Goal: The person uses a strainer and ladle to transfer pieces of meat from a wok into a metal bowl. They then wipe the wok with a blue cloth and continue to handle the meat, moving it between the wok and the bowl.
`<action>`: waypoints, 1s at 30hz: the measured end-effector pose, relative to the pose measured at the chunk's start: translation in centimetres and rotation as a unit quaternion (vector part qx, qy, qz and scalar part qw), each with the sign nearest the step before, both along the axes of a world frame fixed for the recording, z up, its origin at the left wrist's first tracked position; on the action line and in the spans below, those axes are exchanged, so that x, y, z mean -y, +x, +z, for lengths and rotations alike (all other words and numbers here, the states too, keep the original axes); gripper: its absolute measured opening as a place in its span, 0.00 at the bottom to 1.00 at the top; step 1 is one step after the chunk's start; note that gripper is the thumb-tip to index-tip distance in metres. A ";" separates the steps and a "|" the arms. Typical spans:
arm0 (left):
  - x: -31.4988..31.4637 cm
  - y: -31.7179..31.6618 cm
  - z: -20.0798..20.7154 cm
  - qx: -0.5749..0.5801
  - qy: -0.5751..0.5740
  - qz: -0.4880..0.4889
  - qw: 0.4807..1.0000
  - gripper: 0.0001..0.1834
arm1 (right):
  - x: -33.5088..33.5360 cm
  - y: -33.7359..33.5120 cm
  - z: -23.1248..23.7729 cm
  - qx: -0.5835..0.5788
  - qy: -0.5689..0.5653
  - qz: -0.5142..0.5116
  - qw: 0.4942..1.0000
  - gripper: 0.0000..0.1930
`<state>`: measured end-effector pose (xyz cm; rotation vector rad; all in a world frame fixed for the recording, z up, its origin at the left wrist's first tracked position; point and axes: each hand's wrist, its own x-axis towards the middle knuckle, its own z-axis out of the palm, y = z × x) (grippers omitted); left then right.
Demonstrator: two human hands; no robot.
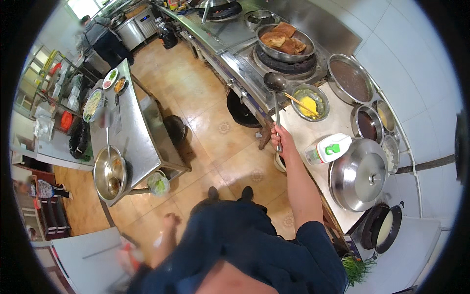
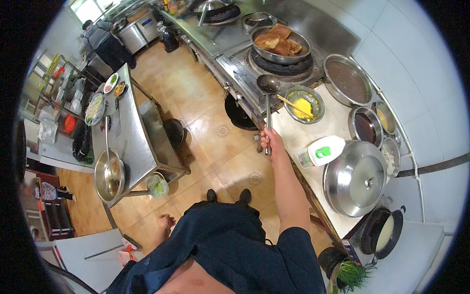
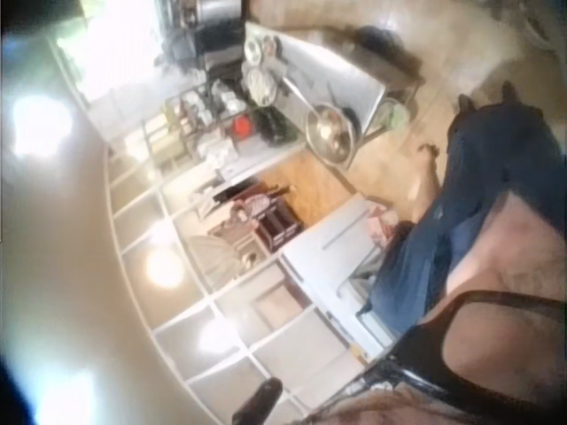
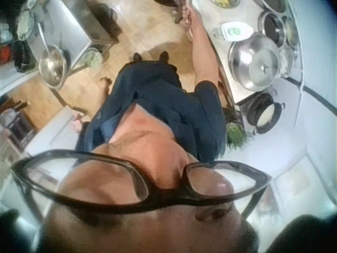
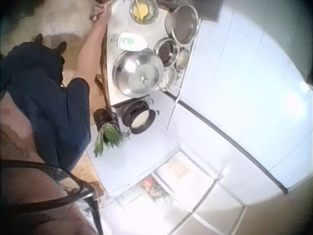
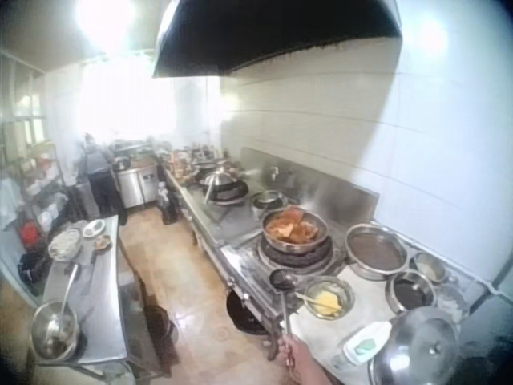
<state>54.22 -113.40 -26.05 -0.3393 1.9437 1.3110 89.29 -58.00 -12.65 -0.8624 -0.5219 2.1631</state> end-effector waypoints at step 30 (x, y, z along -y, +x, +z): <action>-2.5 1.4 0.9 -0.003 -0.071 0.040 0.997 0.13 | 9.0 8.5 -9.7 0.128 -0.126 -0.077 0.981 0.39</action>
